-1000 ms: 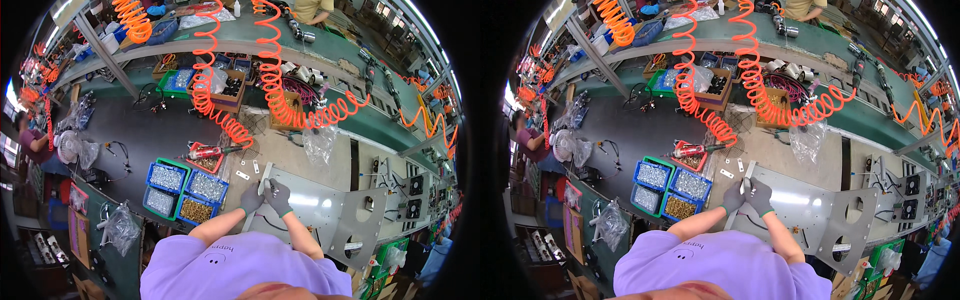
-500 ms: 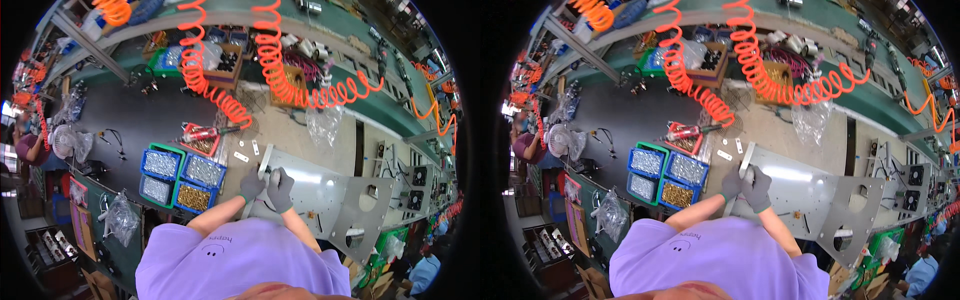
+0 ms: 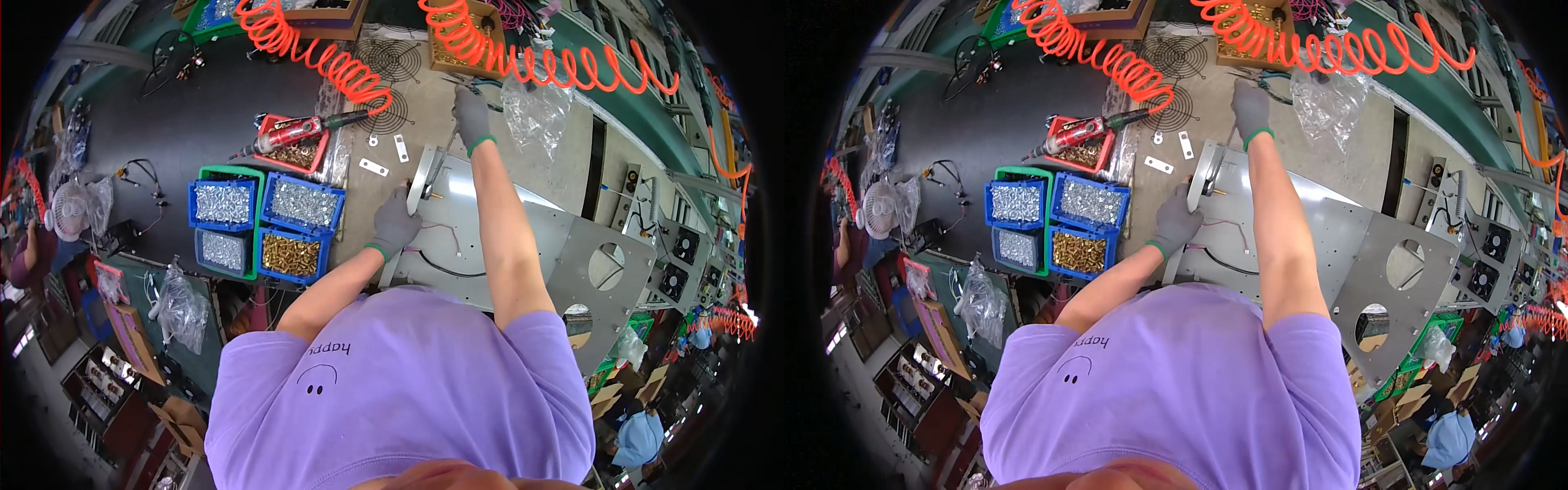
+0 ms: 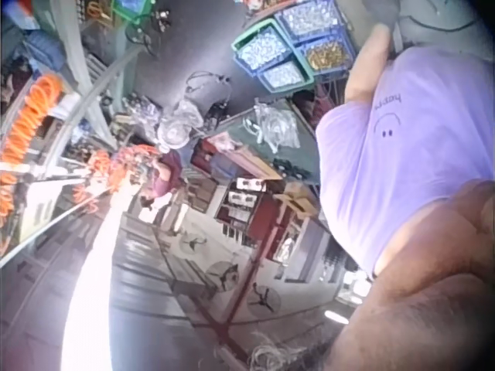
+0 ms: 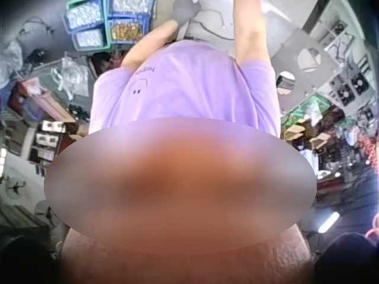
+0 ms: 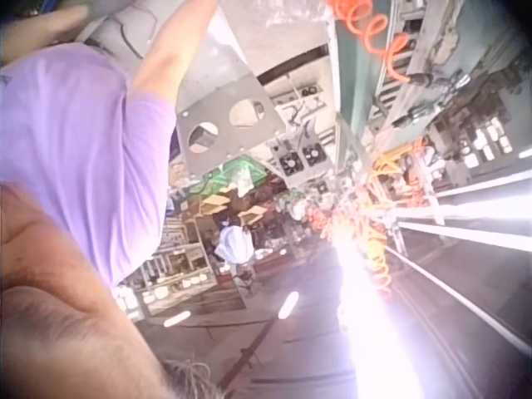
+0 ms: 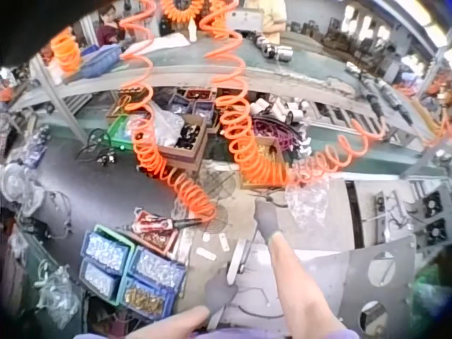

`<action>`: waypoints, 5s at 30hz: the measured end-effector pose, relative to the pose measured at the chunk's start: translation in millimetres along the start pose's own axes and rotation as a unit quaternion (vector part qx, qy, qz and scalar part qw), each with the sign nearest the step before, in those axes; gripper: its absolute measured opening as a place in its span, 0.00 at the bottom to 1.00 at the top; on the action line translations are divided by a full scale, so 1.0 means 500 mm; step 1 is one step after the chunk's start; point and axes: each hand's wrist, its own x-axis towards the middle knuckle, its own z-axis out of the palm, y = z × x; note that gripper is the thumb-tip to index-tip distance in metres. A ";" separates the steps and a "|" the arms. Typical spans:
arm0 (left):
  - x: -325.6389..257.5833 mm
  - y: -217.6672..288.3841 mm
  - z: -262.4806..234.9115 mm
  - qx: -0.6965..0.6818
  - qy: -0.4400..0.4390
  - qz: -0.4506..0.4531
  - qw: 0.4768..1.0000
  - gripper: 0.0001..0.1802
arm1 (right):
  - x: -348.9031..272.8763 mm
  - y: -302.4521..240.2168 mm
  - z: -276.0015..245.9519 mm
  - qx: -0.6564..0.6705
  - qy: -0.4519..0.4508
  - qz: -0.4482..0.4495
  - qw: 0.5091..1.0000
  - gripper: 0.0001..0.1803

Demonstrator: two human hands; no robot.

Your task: The person assembles components onto a metal chassis, using a pneumatic screwdriver to fasten parts and a wrench to tighten fittings. They handle various small hardware items from bins, including screws and brass fittings, and install a corrugated tube into the assembly.

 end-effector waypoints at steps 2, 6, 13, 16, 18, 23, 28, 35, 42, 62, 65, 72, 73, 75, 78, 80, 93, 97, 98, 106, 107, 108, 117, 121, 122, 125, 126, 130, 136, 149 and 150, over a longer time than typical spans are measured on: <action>-0.007 -0.017 0.009 0.003 0.013 0.017 1.000 0.38 | -0.040 0.013 -0.026 0.027 -0.006 -0.099 0.995 0.20; 0.009 -0.016 0.007 -0.035 -0.013 -0.038 0.999 0.40 | -0.322 0.065 -0.049 0.031 0.037 -0.266 0.963 0.21; 0.000 -0.016 0.012 -0.029 0.003 0.003 1.000 0.38 | -0.287 0.034 -0.067 0.054 -0.012 -0.257 0.965 0.23; -0.004 -0.019 0.006 -0.028 -0.006 -0.019 0.999 0.39 | -0.202 0.012 -0.053 0.017 0.003 -0.207 0.978 0.23; 0.002 -0.034 0.022 -0.014 0.014 0.017 1.000 0.42 | -0.116 -0.006 -0.034 0.054 -0.023 -0.145 0.988 0.22; -0.003 -0.006 0.000 0.009 -0.043 -0.018 0.999 0.41 | -0.023 0.013 -0.015 0.072 0.040 -0.027 0.996 0.18; 0.014 -0.015 0.008 -0.023 -0.027 -0.031 0.999 0.41 | -0.302 0.087 -0.028 0.048 0.055 -0.284 0.956 0.20; 0.001 -0.023 0.017 -0.030 0.003 0.000 1.000 0.39 | -0.257 -0.003 -0.045 0.033 -0.025 -0.213 0.976 0.22; -0.001 -0.012 0.001 -0.014 -0.028 -0.016 0.999 0.38 | -0.015 0.035 -0.009 0.044 0.036 -0.111 0.992 0.21; -0.001 -0.006 -0.005 0.000 -0.060 -0.039 0.997 0.43 | -0.231 -0.003 -0.061 0.062 -0.046 -0.151 0.986 0.23; -0.002 -0.010 -0.005 0.002 -0.052 -0.037 0.998 0.42 | -0.181 -0.035 -0.053 0.039 -0.047 -0.063 0.996 0.23; -0.001 -0.010 -0.008 -0.006 -0.058 -0.033 0.998 0.42 | -0.020 -0.009 -0.019 0.071 -0.062 0.032 0.995 0.13; 0.000 -0.010 -0.006 -0.004 -0.062 -0.034 0.997 0.42 | -0.010 -0.004 -0.018 0.067 -0.062 0.052 0.994 0.13; 0.002 -0.012 -0.001 0.001 -0.067 -0.037 0.997 0.42 | 0.002 -0.008 -0.012 0.060 -0.063 0.087 0.992 0.13; -0.003 0.008 -0.028 0.000 -0.088 -0.056 0.995 0.42 | -0.082 0.001 -0.025 0.151 -0.065 -0.073 0.984 0.15; -0.004 0.003 -0.030 0.010 -0.081 -0.063 0.995 0.42 | -0.199 0.007 -0.038 0.040 -0.024 -0.217 0.975 0.16; -0.013 -0.010 -0.011 -0.019 -0.039 -0.031 0.999 0.41 | -0.280 -0.005 -0.053 0.105 -0.068 -0.167 0.978 0.21; -0.012 0.020 -0.056 -0.027 -0.129 -0.073 0.989 0.41 | -0.241 -0.026 -0.047 0.092 -0.048 -0.139 0.985 0.21; -0.014 0.011 -0.045 -0.024 -0.102 -0.052 0.993 0.41 | -0.245 -0.030 -0.049 0.078 -0.048 -0.127 0.988 0.21; -0.025 0.021 -0.209 -0.033 0.233 0.201 0.951 0.29 | -0.276 0.019 -0.119 -0.059 0.016 -0.285 0.956 0.22; 0.014 0.008 -0.269 -0.022 0.283 0.231 0.931 0.25 | -0.278 0.026 -0.129 -0.085 0.038 -0.306 0.947 0.22; 0.066 -0.010 -0.333 -0.013 0.333 0.259 0.907 0.21 | -0.269 0.020 -0.147 -0.110 0.048 -0.313 0.942 0.22; 0.476 -0.268 -0.515 0.182 0.330 0.042 0.925 0.23 | -0.098 -0.025 -0.149 -0.501 0.044 -0.259 0.824 0.17; 0.539 -0.256 -0.475 0.184 0.285 0.010 0.941 0.26 | -0.034 0.033 -0.110 -0.531 -0.010 -0.249 0.810 0.19; 0.546 -0.232 -0.463 0.202 0.274 -0.007 0.940 0.26 | -0.021 0.045 -0.107 -0.532 -0.023 -0.238 0.812 0.19; 0.552 -0.186 -0.446 0.256 0.252 -0.051 0.932 0.28 | -0.003 0.079 -0.093 -0.523 -0.065 -0.206 0.824 0.19; 0.555 -0.184 -0.444 0.269 0.251 -0.055 0.928 0.28 | -0.001 0.085 -0.088 -0.514 -0.072 -0.195 0.832 0.19; 0.568 -0.197 -0.425 0.311 0.327 -0.040 0.892 0.27 | -0.034 0.125 -0.072 -0.443 -0.022 -0.240 0.863 0.19; 0.577 -0.174 -0.438 0.281 0.256 -0.132 0.916 0.24 | -0.136 0.140 -0.086 -0.330 0.044 -0.324 0.885 0.16; 0.535 -0.152 -0.438 0.272 0.204 -0.075 0.938 0.26 | -0.352 0.198 -0.074 -0.278 -0.098 -0.285 0.912 0.11; 0.529 -0.155 -0.449 0.275 0.171 -0.089 0.942 0.27 | -0.357 0.198 -0.081 -0.285 -0.100 -0.296 0.906 0.11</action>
